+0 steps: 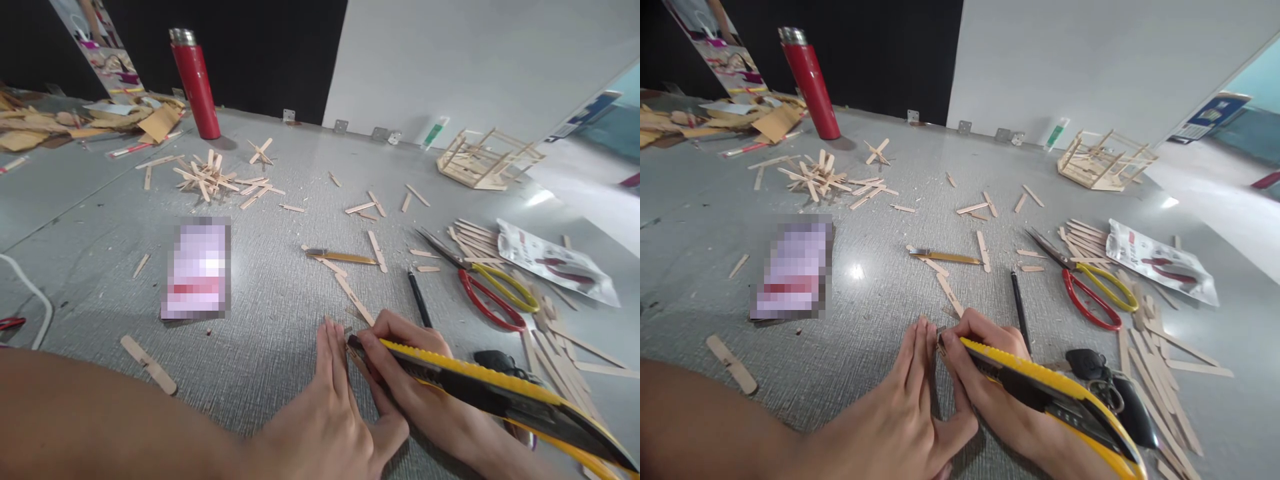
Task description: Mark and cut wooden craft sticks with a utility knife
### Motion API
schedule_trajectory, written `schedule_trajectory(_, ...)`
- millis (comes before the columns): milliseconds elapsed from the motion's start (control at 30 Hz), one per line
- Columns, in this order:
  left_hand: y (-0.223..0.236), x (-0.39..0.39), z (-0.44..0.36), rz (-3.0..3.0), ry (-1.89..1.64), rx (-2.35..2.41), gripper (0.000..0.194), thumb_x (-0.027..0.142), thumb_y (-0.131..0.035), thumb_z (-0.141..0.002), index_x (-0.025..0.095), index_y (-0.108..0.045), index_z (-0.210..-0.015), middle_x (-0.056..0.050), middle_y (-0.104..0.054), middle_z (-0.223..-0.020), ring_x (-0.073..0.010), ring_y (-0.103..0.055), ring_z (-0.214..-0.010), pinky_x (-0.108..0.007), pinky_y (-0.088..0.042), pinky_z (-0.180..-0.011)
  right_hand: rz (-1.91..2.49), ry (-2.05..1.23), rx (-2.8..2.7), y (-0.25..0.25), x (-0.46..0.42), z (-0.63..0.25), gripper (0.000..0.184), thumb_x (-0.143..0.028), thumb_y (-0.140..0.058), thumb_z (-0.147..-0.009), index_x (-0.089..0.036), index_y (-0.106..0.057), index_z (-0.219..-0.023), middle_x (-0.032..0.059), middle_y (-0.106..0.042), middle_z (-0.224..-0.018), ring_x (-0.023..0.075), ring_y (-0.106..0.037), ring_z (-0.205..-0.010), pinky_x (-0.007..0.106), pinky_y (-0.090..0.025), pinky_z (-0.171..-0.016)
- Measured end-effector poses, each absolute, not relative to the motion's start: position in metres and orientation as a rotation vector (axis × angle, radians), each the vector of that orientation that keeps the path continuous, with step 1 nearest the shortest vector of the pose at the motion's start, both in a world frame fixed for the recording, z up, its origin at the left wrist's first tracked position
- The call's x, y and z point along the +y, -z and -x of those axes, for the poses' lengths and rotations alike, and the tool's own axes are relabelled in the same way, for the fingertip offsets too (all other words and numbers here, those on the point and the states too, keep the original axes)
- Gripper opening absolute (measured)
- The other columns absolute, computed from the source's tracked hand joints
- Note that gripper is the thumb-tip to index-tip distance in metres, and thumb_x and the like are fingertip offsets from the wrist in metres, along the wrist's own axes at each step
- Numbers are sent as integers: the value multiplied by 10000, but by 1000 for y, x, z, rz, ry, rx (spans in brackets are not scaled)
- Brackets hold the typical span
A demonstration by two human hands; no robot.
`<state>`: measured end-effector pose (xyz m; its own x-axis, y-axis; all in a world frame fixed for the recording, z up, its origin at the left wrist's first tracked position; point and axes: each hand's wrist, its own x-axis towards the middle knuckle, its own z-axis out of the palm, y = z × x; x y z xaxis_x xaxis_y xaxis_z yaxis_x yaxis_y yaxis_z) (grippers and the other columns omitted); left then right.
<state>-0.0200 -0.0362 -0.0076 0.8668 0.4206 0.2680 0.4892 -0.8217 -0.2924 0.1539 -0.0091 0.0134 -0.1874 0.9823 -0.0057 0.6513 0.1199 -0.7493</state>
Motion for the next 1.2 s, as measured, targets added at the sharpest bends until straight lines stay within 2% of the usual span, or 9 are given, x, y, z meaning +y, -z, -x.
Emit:
schedule_trajectory(400, 5, -37, 21, 2745, 275, -718, 511, 578, -560, -930, 151, -639, -1197, -300, -745, -1168, -549, -688, -1147, -667, -398, -993, 1481, -781, -1979, -6, -11, -153, 429, -379, -505, -1049, -250, -410, -651, -79, -397, -522, 103, -399, -465, 249, -334, -434)
schedule_trajectory(667, 5, -40, 22, 2755, 235, -732, 552, 549, -556, -920, 158, -621, -1304, -305, -734, -1193, -570, -672, -1159, -673, -365, -1005, 1487, -687, -2079, -12, -11, -153, 412, -360, -466, -1050, -259, -389, -658, -74, -430, -507, 108, -409, -452, 250, -348, -428)
schedule_trajectory(900, 6, -39, 22, 2753, 199, -734, 570, 520, -515, -942, 142, -570, -1365, -301, -726, -1221, -566, -662, -1180, -682, -344, -1022, 1486, -743, -2081, -10, -13, -157, 418, -351, -463, -1070, -259, -365, -675, -91, -373, -534, 98, -389, -456, 262, -338, -460)
schedule_trajectory(1033, 5, -38, 22, 2733, 199, -724, 585, 513, -498, -951, 103, -548, -1366, -309, -728, -1204, -558, -667, -1177, -681, -352, -1016, 1480, -728, -2072, -10, -14, -158, 407, -335, -464, -1066, -254, -384, -675, -87, -386, -557, 94, -391, -465, 257, -349, -468)
schedule_trajectory(1200, 3, -36, 21, 2702, 224, -686, 531, 516, -477, -967, 88, -586, -1262, -298, -760, -1114, -542, -685, -1157, -676, -385, -994, 1501, -728, -1966, -11, -12, -157, 411, -380, -508, -1040, -248, -450, -655, -77, -424, -535, 100, -393, -456, 251, -376, -454)
